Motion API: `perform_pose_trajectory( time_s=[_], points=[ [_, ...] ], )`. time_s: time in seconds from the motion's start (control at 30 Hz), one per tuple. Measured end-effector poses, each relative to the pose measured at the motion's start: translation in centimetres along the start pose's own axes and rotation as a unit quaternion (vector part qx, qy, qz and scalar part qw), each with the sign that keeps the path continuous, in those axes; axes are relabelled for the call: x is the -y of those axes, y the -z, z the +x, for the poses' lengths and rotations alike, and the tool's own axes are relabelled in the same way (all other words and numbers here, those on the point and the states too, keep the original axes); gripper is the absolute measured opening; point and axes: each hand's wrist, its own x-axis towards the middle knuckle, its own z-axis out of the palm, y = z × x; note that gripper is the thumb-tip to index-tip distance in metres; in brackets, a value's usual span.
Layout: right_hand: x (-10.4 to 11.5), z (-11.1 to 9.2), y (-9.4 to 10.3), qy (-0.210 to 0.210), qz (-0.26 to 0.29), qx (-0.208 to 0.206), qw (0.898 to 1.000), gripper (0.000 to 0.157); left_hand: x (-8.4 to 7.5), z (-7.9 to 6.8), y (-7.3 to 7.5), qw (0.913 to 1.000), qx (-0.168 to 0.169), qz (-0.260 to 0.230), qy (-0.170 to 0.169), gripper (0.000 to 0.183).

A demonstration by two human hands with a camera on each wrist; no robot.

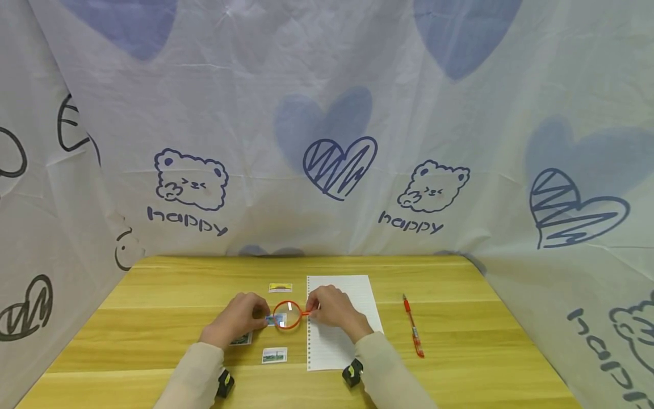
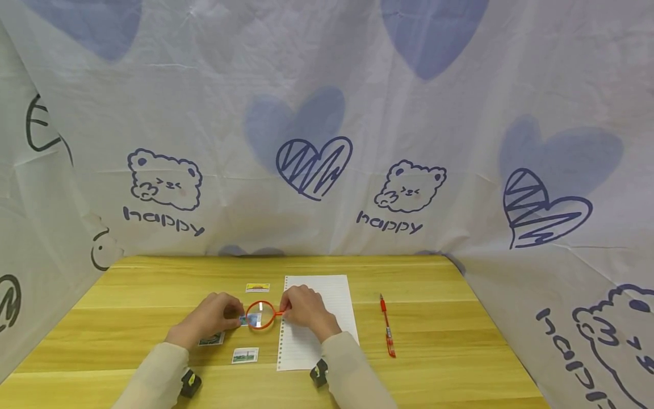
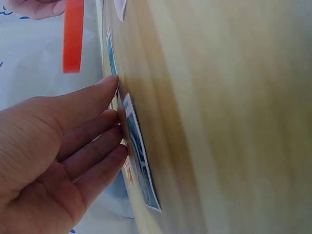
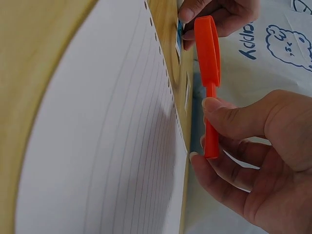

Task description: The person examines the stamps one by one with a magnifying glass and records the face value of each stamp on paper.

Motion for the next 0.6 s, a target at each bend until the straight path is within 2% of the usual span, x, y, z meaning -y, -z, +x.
perform_pose_trajectory(
  time_s=[0.6],
  points=[
    [0.02, 0.12, -0.75, -0.010, 0.011, 0.000, 1.000, 0.012, -0.17, 0.13, -0.05, 1.0000, -0.003, 0.000, -0.002, 0.011]
  ],
)
